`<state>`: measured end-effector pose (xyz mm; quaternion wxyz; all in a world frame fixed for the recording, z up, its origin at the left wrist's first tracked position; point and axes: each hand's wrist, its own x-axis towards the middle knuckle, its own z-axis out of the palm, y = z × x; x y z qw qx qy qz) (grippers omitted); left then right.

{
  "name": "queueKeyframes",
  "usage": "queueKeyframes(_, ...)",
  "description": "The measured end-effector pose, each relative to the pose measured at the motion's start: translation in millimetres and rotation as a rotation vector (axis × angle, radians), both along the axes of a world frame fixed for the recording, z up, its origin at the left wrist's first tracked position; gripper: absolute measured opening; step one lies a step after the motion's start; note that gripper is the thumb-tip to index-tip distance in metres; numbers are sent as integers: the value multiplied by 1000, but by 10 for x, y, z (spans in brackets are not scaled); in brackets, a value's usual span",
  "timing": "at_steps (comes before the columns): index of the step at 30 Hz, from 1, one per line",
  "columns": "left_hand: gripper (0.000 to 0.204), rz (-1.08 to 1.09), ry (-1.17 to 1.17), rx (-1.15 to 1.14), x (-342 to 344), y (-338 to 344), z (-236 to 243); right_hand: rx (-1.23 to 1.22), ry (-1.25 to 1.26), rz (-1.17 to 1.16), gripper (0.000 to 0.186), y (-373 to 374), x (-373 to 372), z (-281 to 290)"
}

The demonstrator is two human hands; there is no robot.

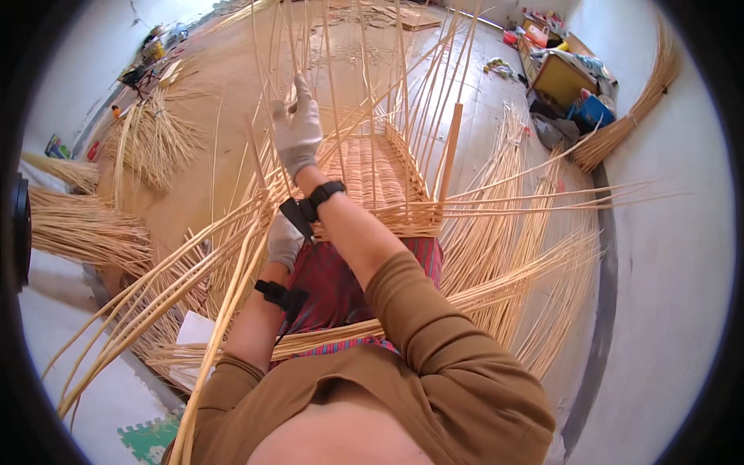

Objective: Weaving a large rectangular wicker basket using long straw or wood strips.

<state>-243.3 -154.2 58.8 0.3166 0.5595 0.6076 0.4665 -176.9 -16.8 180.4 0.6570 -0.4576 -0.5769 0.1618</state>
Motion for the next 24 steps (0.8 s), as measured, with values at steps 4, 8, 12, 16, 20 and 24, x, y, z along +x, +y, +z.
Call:
queueKeyframes(4, 38, 36, 10, -277, -30, 69, -13, 133, 428, 351, 37, -528, 261, -278)
queueKeyframes(8, 34, -14, 5, -270, -26, -9, -11, 40, 544, 39, 39, -1306, 1148, -922)
queueKeyframes(12, 29, -89, -596, -308, 77, -83, 75, 118, 926, 579, 42, -1581, 1667, -1315)
queueKeyframes(16, 42, 57, -511, -335, 198, -35, 127, -139, 941, 309, 49, -1774, 1442, -1180)
queueKeyframes(20, 34, 126, -452, -254, 240, -103, 106, -132, 879, 263, 48, -1944, 1348, -944)
queueKeyframes(24, 27, 251, -204, 180, 333, -258, 163, -85, 923, 331, 18, -1857, 1903, -971)
